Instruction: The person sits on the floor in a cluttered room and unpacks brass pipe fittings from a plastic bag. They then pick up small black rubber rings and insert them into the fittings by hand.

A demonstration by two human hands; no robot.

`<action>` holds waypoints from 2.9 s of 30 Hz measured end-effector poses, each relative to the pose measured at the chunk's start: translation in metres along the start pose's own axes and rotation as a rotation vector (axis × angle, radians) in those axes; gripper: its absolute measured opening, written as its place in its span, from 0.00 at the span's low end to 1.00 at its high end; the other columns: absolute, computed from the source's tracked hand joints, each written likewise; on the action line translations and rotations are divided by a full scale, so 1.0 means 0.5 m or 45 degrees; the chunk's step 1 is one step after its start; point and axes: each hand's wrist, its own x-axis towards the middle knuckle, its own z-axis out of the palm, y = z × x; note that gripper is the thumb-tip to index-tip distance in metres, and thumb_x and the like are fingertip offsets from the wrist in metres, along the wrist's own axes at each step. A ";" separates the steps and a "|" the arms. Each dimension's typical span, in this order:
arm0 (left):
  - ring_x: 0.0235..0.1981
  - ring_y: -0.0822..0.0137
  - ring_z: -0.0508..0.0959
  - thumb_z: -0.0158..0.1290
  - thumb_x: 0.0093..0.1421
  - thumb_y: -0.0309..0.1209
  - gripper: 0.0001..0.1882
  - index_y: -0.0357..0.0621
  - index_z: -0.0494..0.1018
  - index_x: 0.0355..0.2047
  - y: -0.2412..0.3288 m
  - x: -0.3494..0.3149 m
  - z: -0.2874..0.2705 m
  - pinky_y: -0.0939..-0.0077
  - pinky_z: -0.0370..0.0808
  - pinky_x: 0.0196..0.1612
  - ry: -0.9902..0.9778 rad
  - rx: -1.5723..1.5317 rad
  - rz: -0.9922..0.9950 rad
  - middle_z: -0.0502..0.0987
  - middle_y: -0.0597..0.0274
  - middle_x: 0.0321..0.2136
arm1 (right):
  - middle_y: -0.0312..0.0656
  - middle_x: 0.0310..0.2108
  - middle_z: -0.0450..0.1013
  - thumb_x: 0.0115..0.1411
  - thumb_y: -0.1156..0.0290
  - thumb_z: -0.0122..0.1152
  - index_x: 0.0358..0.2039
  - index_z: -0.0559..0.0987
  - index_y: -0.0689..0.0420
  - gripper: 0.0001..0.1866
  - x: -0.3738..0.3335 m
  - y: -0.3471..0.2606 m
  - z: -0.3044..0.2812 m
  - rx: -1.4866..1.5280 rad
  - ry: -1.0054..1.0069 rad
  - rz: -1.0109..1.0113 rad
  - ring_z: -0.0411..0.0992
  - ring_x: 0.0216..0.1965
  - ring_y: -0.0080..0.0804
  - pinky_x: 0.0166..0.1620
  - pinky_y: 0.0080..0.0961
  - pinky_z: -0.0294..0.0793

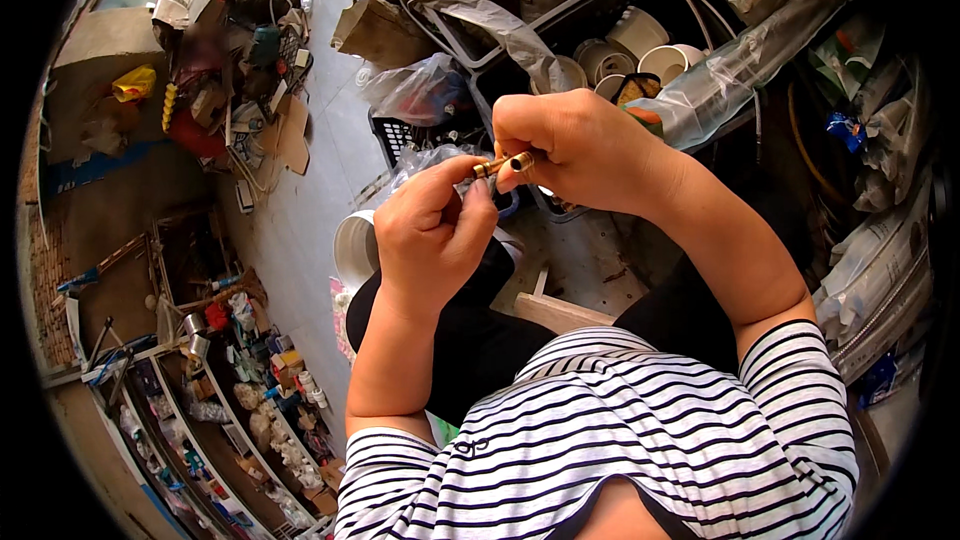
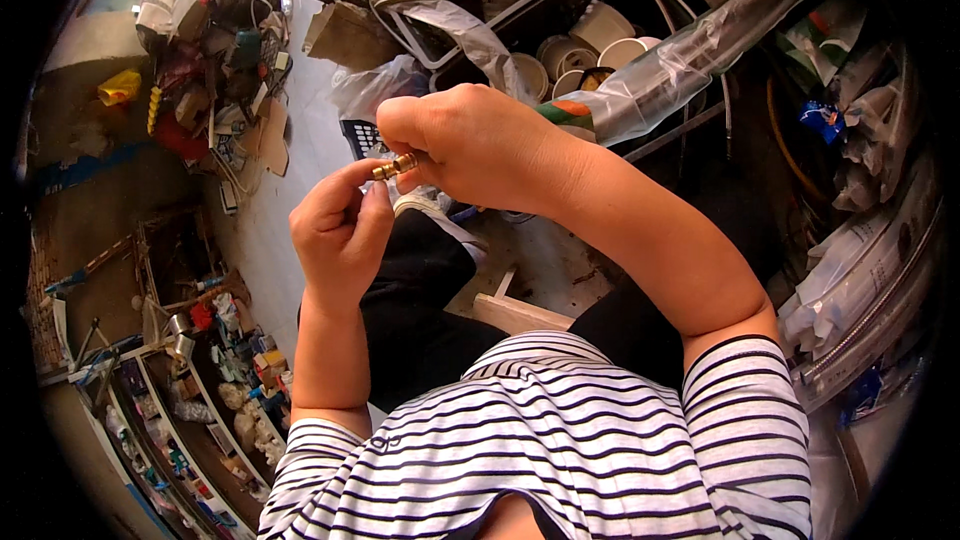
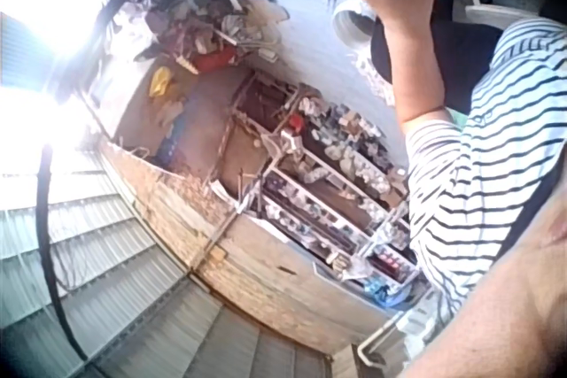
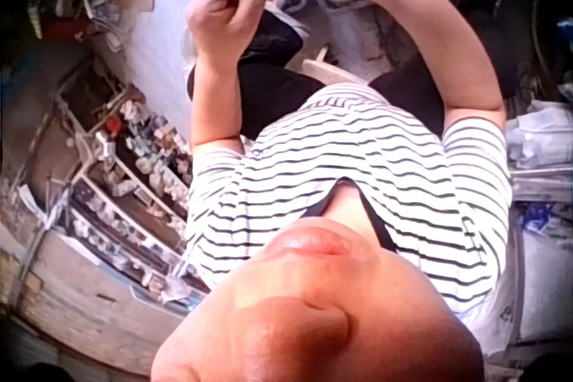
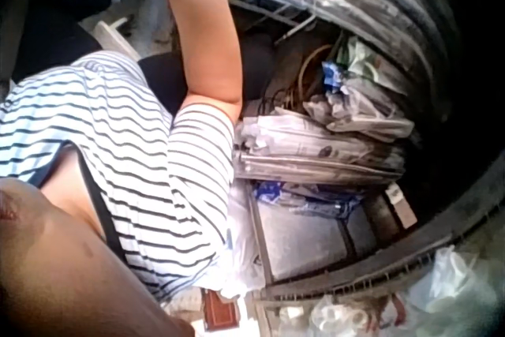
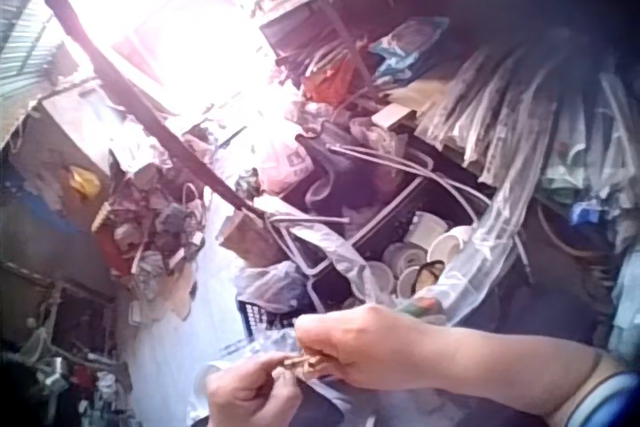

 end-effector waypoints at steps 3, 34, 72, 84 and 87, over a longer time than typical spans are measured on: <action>0.17 0.86 0.62 0.51 0.52 0.18 0.06 0.30 0.75 0.31 -0.002 0.000 -0.006 0.90 0.56 0.19 -0.027 0.047 0.023 0.67 0.73 0.18 | 0.45 0.20 0.69 0.47 0.70 0.64 0.25 0.65 0.59 0.15 0.001 0.002 0.003 -0.047 0.026 -0.040 0.71 0.26 0.47 0.27 0.33 0.68; 0.19 0.86 0.62 0.48 0.52 0.25 0.06 0.33 0.71 0.25 0.005 0.037 -0.020 0.88 0.59 0.21 -0.292 -0.454 -0.557 0.69 0.73 0.18 | 0.40 0.18 0.67 0.39 0.81 0.61 0.21 0.67 0.56 0.11 -0.003 0.028 0.052 -0.251 0.311 -0.395 0.70 0.22 0.40 0.22 0.30 0.68; 0.10 0.85 0.50 0.41 0.52 0.29 0.10 0.37 0.69 0.31 -0.018 0.132 -0.058 0.89 0.46 0.11 -1.372 -0.990 -1.479 0.55 0.78 0.13 | 0.40 0.24 0.72 0.40 0.79 0.63 0.24 0.72 0.58 0.10 -0.016 0.039 0.023 -0.192 0.051 -0.581 0.73 0.26 0.39 0.28 0.28 0.73; 0.11 0.84 0.51 0.44 0.61 0.38 0.13 0.40 0.69 0.30 -0.005 0.115 -0.069 0.88 0.45 0.14 -1.276 -0.987 -1.326 0.56 0.78 0.13 | 0.40 0.17 0.64 0.40 0.78 0.63 0.21 0.67 0.58 0.12 -0.007 0.025 0.016 -0.116 0.143 -0.629 0.68 0.21 0.40 0.24 0.30 0.68; 0.13 0.85 0.53 0.44 0.62 0.37 0.12 0.40 0.70 0.34 0.012 0.083 -0.063 0.88 0.49 0.15 -0.879 -0.874 -1.097 0.58 0.77 0.14 | 0.40 0.15 0.62 0.41 0.77 0.64 0.20 0.65 0.58 0.14 -0.004 0.025 0.016 -0.095 0.163 -0.633 0.67 0.19 0.39 0.22 0.30 0.66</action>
